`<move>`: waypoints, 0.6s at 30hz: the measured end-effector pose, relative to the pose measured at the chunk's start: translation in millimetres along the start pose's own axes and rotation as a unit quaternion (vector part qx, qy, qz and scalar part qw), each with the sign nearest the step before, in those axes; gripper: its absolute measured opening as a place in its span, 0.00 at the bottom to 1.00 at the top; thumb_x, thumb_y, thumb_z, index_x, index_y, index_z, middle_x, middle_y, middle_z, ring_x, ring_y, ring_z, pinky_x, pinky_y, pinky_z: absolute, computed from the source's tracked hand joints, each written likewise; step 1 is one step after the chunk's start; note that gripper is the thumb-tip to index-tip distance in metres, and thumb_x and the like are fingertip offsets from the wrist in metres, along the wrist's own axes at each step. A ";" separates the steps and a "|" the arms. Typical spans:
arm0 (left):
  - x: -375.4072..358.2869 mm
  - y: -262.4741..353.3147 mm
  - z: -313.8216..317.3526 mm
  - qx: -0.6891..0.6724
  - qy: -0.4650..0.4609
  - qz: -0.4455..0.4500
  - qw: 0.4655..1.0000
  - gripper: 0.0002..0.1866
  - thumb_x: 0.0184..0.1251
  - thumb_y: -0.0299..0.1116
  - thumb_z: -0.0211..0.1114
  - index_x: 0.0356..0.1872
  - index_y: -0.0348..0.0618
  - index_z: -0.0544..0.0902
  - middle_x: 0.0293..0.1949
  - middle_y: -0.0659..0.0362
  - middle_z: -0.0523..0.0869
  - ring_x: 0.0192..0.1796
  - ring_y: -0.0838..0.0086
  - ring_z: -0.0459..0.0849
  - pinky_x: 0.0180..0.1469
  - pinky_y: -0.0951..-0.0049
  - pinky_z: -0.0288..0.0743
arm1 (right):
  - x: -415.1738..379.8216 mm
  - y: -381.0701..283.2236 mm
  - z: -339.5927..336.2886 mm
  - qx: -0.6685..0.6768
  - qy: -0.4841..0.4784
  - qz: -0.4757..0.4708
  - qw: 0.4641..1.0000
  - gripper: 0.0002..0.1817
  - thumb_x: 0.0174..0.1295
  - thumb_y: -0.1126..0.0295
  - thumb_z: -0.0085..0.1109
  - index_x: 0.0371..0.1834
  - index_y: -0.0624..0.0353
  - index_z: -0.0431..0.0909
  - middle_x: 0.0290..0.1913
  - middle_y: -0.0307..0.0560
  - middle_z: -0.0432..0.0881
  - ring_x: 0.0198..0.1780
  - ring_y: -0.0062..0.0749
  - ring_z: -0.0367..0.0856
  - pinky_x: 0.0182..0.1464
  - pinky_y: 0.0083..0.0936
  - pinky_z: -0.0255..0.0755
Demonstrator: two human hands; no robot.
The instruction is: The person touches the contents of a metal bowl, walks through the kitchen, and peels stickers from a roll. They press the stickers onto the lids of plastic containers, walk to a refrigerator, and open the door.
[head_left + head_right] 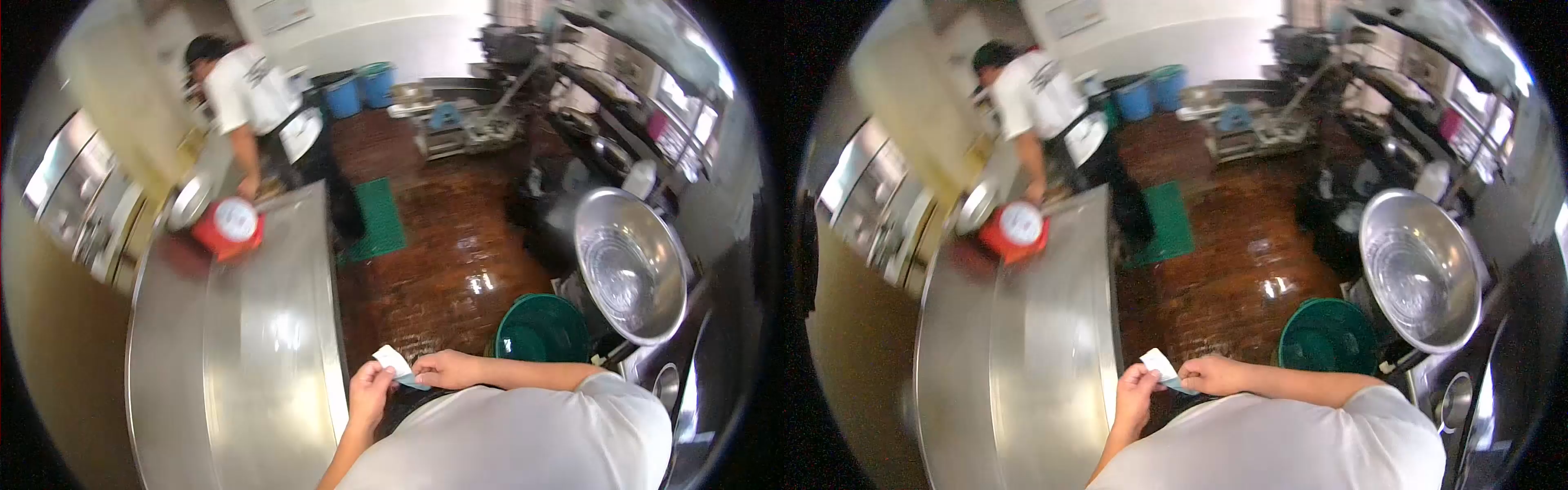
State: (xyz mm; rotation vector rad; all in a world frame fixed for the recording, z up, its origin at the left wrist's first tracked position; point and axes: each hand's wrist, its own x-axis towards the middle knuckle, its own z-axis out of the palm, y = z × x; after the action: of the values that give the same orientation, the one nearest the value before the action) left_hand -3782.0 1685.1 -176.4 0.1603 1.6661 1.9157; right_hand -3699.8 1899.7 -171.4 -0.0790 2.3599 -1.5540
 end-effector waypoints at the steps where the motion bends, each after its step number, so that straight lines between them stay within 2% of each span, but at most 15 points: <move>1: 41.6 18.9 1.0 0.006 -0.027 0.012 1.000 0.03 0.73 0.24 0.65 0.37 0.42 0.82 0.37 0.60 0.88 0.37 0.77 0.84 0.43 0.73 0.80 | 14.5 6.1 -29.2 -0.004 0.032 -0.034 0.999 0.16 0.74 0.57 0.60 0.54 0.57 0.83 0.46 0.52 0.90 0.49 0.45 0.89 0.53 0.39 0.80; 3: 120.9 52.1 1.9 0.048 -0.069 0.040 0.996 0.06 0.72 0.22 0.64 0.34 0.44 0.80 0.35 0.64 0.86 0.35 0.81 0.81 0.41 0.76 0.76 | 39.0 9.9 -84.0 -0.001 0.085 0.013 0.996 0.17 0.74 0.57 0.60 0.55 0.57 0.82 0.46 0.52 0.90 0.49 0.43 0.89 0.54 0.37 0.80; 4: 155.3 76.6 12.0 0.073 -0.090 0.037 0.993 0.07 0.72 0.22 0.64 0.33 0.46 0.78 0.32 0.66 0.84 0.34 0.84 0.78 0.38 0.78 0.72 | 47.6 8.1 -115.1 0.029 0.097 0.035 0.994 0.17 0.74 0.57 0.60 0.55 0.58 0.82 0.48 0.53 0.90 0.51 0.41 0.89 0.56 0.36 0.80; 5: 185.2 99.0 24.2 0.094 -0.116 0.027 0.988 0.07 0.72 0.22 0.64 0.33 0.46 0.78 0.32 0.66 0.84 0.34 0.84 0.78 0.38 0.78 0.72 | 54.9 8.6 -143.9 0.022 0.129 0.034 0.991 0.17 0.74 0.57 0.60 0.54 0.58 0.83 0.48 0.52 0.90 0.51 0.40 0.88 0.55 0.37 0.80; 7: 250.7 136.3 50.2 0.154 -0.164 0.042 0.973 0.10 0.73 0.21 0.64 0.31 0.44 0.75 0.29 0.72 0.75 0.33 0.87 0.71 0.37 0.80 0.67 | 74.7 29.1 -191.4 0.034 0.195 0.041 0.979 0.17 0.74 0.57 0.60 0.53 0.58 0.83 0.48 0.52 0.90 0.51 0.42 0.88 0.55 0.37 0.80; 9: 323.0 151.5 68.6 0.212 -0.216 0.045 0.952 0.08 0.73 0.21 0.64 0.33 0.44 0.76 0.29 0.72 0.75 0.33 0.87 0.71 0.37 0.80 0.66 | 96.4 46.2 -235.0 0.059 0.242 0.064 0.966 0.17 0.74 0.57 0.60 0.53 0.59 0.83 0.48 0.52 0.89 0.52 0.43 0.88 0.56 0.38 0.80; 11: 389.5 160.8 98.1 0.218 -0.227 0.068 0.947 0.07 0.74 0.21 0.64 0.34 0.42 0.77 0.30 0.72 0.75 0.32 0.88 0.71 0.35 0.81 0.65 | 119.6 70.7 -275.6 0.072 0.276 0.087 0.955 0.17 0.74 0.56 0.60 0.53 0.59 0.83 0.48 0.52 0.89 0.52 0.44 0.88 0.56 0.38 0.79; 14: 494.7 165.7 147.6 0.225 -0.270 0.087 0.932 0.03 0.75 0.22 0.64 0.38 0.40 0.79 0.30 0.72 0.77 0.31 0.89 0.71 0.34 0.83 0.64 | 164.7 116.8 -344.8 0.094 0.279 0.100 0.951 0.17 0.73 0.57 0.59 0.53 0.59 0.83 0.49 0.53 0.89 0.53 0.46 0.87 0.56 0.40 0.79; 16: 561.7 165.7 183.7 0.221 -0.299 0.068 0.926 0.01 0.75 0.24 0.65 0.42 0.38 0.82 0.31 0.71 0.80 0.32 0.90 0.72 0.35 0.83 0.66 | 194.9 154.5 -399.2 0.102 0.286 0.096 0.948 0.18 0.75 0.56 0.59 0.56 0.57 0.82 0.52 0.51 0.88 0.54 0.41 0.86 0.58 0.37 0.78; 18: 623.3 167.6 216.5 0.267 -0.311 0.069 0.910 0.02 0.75 0.24 0.65 0.41 0.38 0.82 0.32 0.69 0.83 0.32 0.89 0.75 0.36 0.83 0.69 | 231.5 191.7 -457.0 0.101 0.296 0.097 0.945 0.18 0.74 0.56 0.59 0.56 0.57 0.82 0.51 0.51 0.88 0.53 0.43 0.86 0.57 0.37 0.78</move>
State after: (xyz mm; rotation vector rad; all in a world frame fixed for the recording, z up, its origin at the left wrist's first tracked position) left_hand -4252.6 2176.4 -149.8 1.0139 1.6861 1.2400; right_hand -4027.5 2333.3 -232.6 0.7442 2.4937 -1.9010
